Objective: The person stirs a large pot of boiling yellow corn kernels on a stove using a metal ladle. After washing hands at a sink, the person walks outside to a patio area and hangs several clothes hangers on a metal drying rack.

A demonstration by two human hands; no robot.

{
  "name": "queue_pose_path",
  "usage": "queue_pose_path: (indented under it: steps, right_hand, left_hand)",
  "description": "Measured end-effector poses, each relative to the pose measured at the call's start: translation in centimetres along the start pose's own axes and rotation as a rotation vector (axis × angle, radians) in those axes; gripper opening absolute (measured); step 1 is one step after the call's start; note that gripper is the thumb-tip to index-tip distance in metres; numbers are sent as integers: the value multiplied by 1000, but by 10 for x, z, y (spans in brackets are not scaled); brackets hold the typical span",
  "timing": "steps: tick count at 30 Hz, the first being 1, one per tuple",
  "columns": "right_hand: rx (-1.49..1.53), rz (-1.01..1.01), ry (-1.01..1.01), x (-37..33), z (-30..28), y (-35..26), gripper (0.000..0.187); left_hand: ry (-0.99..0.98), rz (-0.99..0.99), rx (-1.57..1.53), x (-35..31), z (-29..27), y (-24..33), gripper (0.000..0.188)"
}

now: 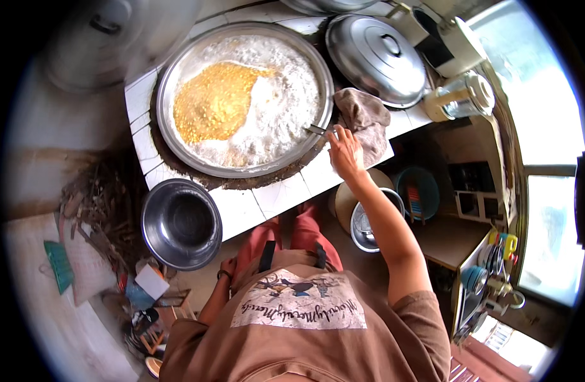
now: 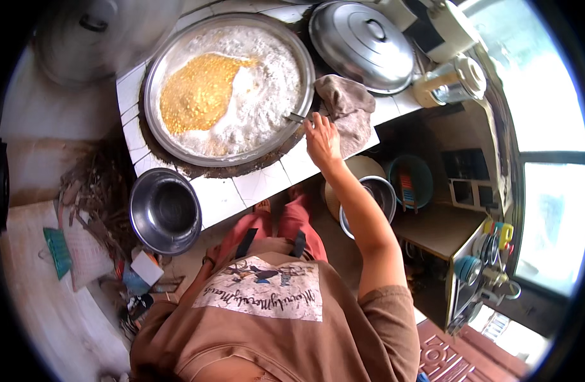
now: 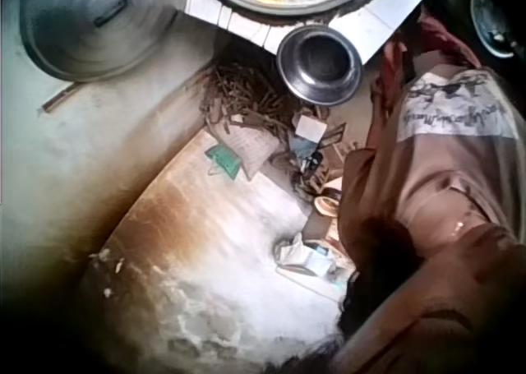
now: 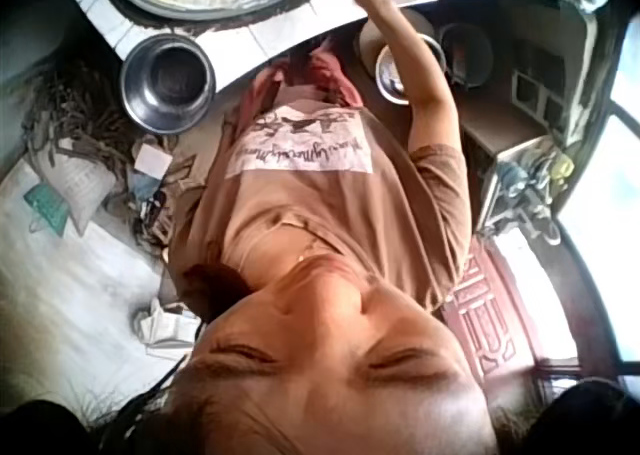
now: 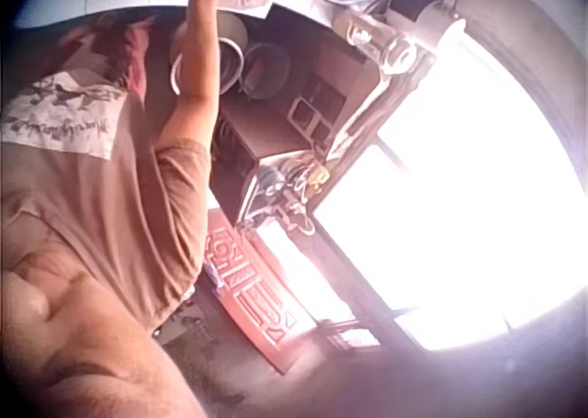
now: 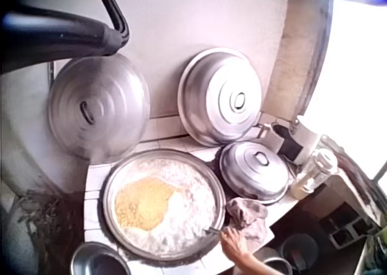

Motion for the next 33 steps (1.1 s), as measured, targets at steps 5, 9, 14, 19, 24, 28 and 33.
queue_pose_path:
  steps: [5,9,14,19,24,28,33]
  right_hand:
    - [10,-103,-158,74,40,35,17]
    - [-92,-333,-265,123,22,6,15]
    - [-361,-522,-298,214,3,9,15]
    - [-261,-468,-551,276,-7,46,18]
    - [-116,-404,-387,263,-85,70,30]
    - [-153,-355,-215,263,-116,76,30]
    - [-258,-223,-207,255,-83,99,27]
  left_hand:
    - [129,3,-57,-7,26,43,48]
    - [135,-129,43,-51,65,47,46]
    - [113,-165,153,-69,92,81,44]
    - [90,-193,204,-79,129,85,41]
    - [63,-198,241,-74,149,82,39]
    - [68,-181,276,-57,136,83,37]
    - [98,-125,359,-25,83,98,35]
Point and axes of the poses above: each hand's wrist, its own x-axis towards the middle knuckle, its own z-axis out of the palm, y = z × x, the point moved 4 cm from there along x, towards the middle knuckle, and after that the axes turned 9 degrees about -z, right-handed, at the moved point
